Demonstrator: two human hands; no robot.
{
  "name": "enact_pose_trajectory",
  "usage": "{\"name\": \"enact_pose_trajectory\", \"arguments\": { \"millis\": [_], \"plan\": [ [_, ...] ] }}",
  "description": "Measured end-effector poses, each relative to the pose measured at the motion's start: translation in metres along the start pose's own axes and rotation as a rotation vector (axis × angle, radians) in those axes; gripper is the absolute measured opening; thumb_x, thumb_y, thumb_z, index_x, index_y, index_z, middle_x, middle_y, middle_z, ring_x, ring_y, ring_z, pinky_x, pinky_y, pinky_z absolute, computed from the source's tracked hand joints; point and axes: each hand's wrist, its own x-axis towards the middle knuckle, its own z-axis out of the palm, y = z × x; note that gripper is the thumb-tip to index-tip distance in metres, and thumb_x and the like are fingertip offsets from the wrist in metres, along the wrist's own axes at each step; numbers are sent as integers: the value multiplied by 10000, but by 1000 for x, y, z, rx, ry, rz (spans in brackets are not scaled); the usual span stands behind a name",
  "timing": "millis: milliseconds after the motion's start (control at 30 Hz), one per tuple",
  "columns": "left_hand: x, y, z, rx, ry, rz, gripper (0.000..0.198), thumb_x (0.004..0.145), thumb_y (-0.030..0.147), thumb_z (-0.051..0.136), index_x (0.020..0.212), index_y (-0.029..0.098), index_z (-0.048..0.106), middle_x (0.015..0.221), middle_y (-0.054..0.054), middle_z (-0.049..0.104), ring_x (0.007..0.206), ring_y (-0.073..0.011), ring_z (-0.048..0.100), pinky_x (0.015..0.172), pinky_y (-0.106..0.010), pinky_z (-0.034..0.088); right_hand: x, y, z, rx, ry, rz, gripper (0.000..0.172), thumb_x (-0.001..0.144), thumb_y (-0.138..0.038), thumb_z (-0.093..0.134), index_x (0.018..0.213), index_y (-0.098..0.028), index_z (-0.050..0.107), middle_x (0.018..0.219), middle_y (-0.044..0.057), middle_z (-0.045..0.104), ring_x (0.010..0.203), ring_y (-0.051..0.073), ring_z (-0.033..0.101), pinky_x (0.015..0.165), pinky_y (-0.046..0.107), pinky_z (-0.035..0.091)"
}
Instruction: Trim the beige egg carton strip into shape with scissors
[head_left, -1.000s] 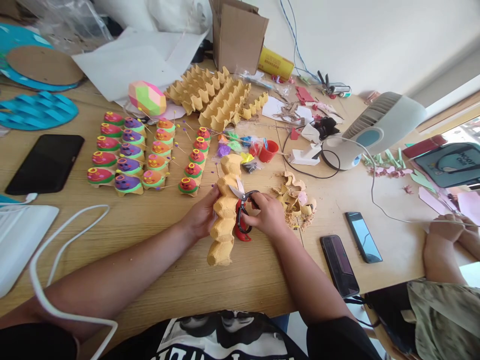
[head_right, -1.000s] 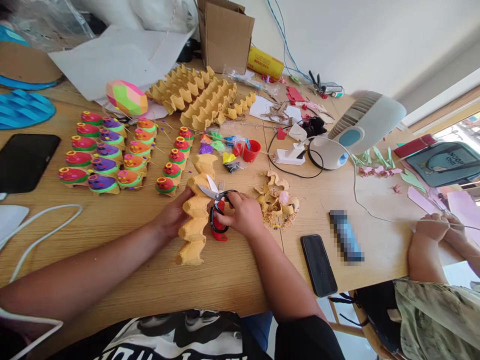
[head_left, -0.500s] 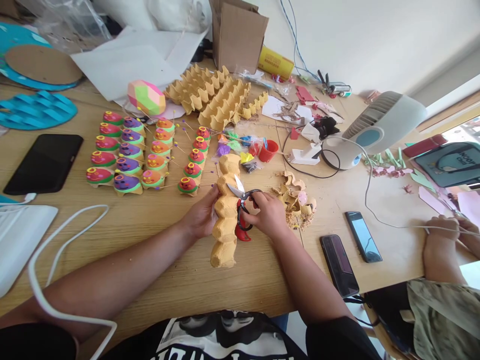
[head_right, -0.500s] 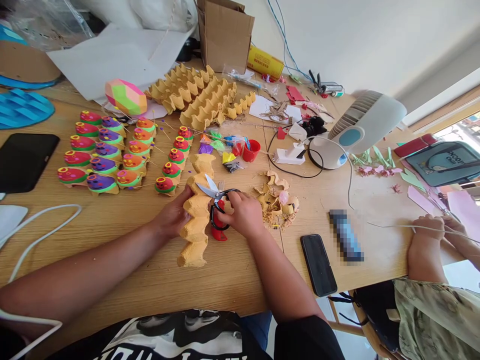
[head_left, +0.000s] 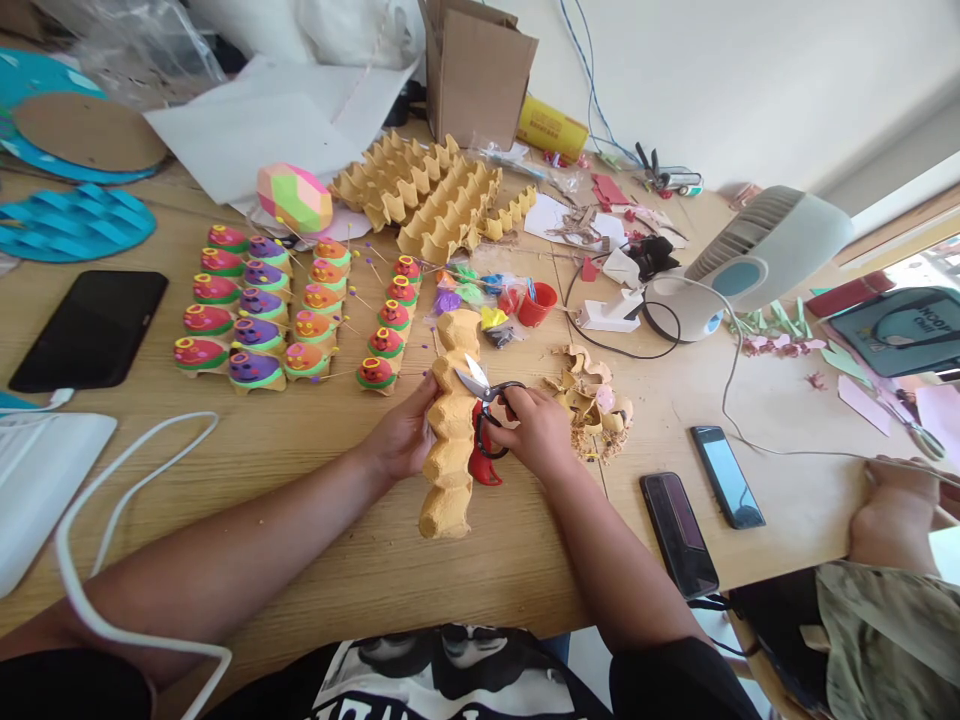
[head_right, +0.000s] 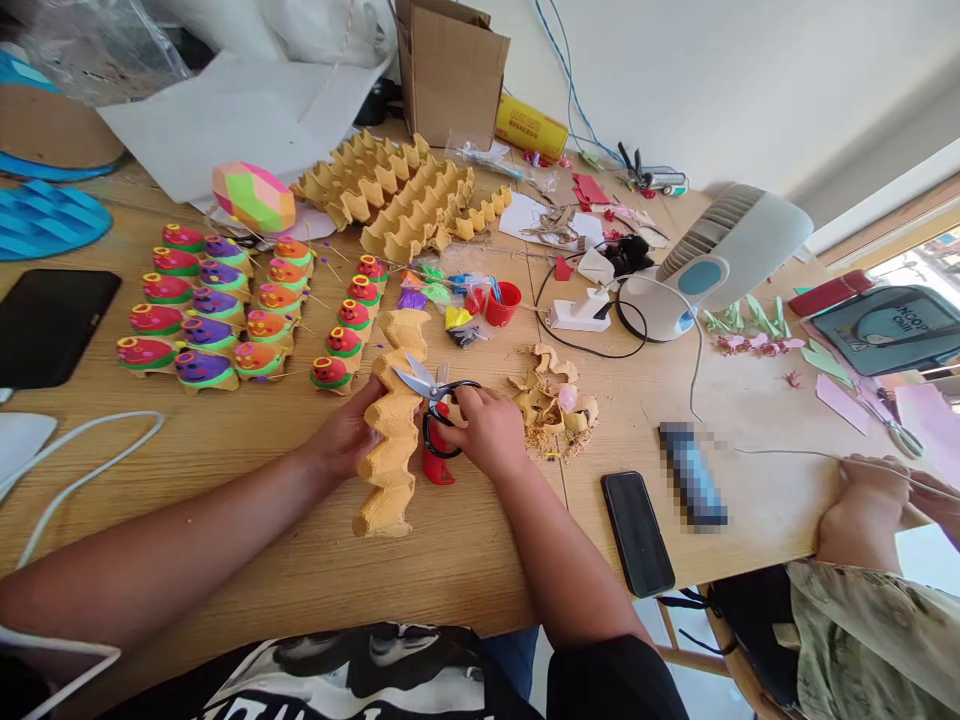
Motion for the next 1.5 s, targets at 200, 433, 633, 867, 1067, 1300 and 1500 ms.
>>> {"name": "enact_pose_trajectory", "arguments": {
  "millis": [200,433,633,867,1067,1300,1500],
  "plan": [
    [-1,1,2,18,36,5,253,1002,424,624,958,247,799,795,-33,798,642,-204,738,593,-280,580,0,1,0,-6,-20,12,185,867,-374,748,907,-224,647,755,15,709,741,198,636,670,298,377],
    [-2,2,4,22,49,-12,258,996,450,629,978,245,786,717,-23,766,576,-197,711,551,-278,576,1,1,-1,-5,-28,2,184,868,-365,749,888,-218,640,736,13,701,730,198,633,668,294,372],
    [0,0,0,14,49,5,284,1011,472,597,1086,292,803,728,-25,772,672,-240,747,686,-349,616,1,0,-2,7,-36,7,166,868,-348,744,889,-222,638,730,12,702,731,203,629,668,295,373],
    [2,1,-8,33,21,10,249,986,477,652,969,287,812,769,-32,781,641,-218,732,594,-291,570,2,1,-4,-9,-52,2,123,897,-319,708,864,-229,631,740,23,703,733,204,626,660,289,363],
    [2,-1,-9,36,64,13,287,993,494,635,908,271,794,774,-39,771,638,-199,728,564,-262,556,0,3,-2,33,-9,23,86,903,-298,670,867,-228,634,754,34,699,724,200,625,650,281,362],
    [-5,2,1,56,96,56,271,1030,431,607,928,239,769,756,9,748,619,-145,685,583,-221,552,-1,6,2,197,105,265,170,944,-402,634,972,-234,626,734,7,659,670,196,591,625,288,395],
    [-9,3,0,84,56,23,285,1048,427,584,930,232,754,755,30,731,649,-126,675,579,-179,516,2,6,3,199,104,196,298,902,-455,670,1052,-212,584,895,65,690,804,232,631,717,325,471]
  ]
}}
